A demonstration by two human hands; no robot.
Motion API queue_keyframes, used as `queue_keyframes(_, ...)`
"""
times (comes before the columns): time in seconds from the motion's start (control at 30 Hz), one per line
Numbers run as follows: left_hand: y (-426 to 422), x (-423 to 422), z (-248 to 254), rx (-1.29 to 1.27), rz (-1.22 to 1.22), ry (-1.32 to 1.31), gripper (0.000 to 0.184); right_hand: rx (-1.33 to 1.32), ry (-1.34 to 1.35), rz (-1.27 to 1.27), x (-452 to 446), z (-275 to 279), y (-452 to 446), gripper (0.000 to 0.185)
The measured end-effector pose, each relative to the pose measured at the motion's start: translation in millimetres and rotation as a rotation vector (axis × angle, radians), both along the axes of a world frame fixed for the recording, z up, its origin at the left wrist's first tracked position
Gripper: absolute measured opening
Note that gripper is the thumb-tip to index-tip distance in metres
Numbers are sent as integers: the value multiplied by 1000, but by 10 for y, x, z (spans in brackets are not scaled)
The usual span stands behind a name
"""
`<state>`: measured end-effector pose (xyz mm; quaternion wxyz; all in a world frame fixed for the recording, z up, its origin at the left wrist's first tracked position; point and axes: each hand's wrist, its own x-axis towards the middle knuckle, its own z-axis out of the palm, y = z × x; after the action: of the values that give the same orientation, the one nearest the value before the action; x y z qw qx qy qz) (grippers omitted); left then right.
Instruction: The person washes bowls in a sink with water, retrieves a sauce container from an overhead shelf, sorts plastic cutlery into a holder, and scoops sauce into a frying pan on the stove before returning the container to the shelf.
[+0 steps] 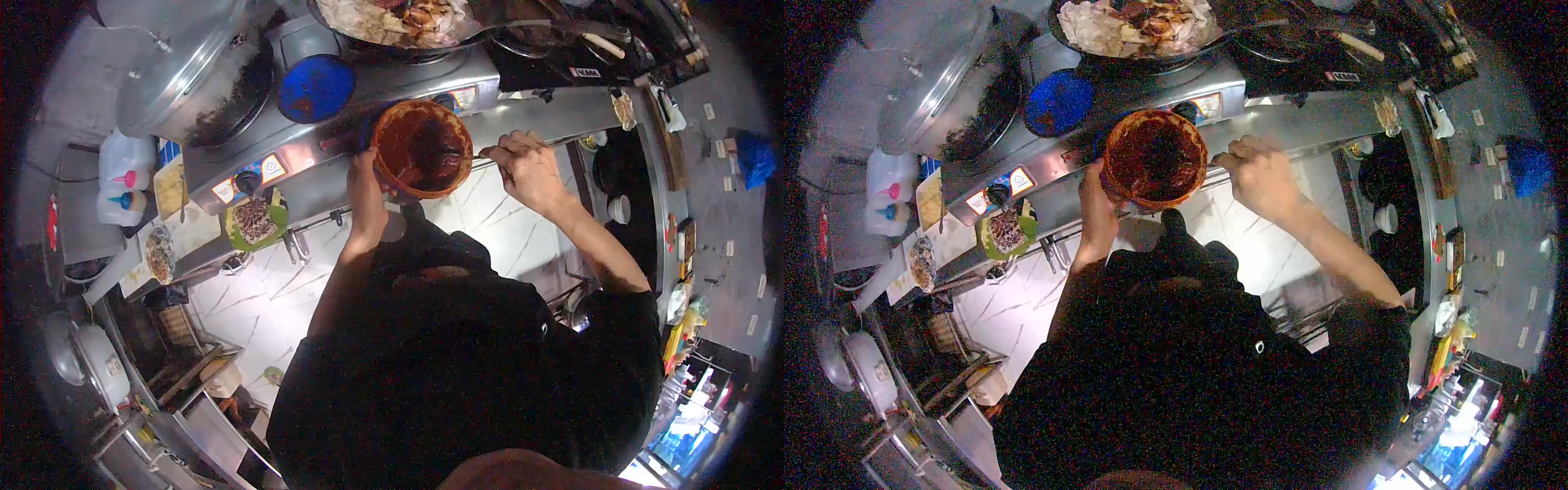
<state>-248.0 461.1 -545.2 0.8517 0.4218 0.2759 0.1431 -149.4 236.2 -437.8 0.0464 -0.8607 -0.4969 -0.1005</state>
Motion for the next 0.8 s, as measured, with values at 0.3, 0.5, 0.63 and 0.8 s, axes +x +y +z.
queue_keyframes(0.3,-43,-11,-77,-46,41,7,32,124,384,-125,-138,-117,60,23)
queue_keyframes(0.5,-44,-46,-35,-77,28,-21,31,219,846,-347,-179,-172,101,22)
queue_keyframes(0.63,-45,-79,12,-90,28,-43,30,312,888,-290,-110,-245,72,20)
queue_keyframes(0.8,-40,-71,-38,-91,35,-87,29,367,866,-255,10,-66,49,17)
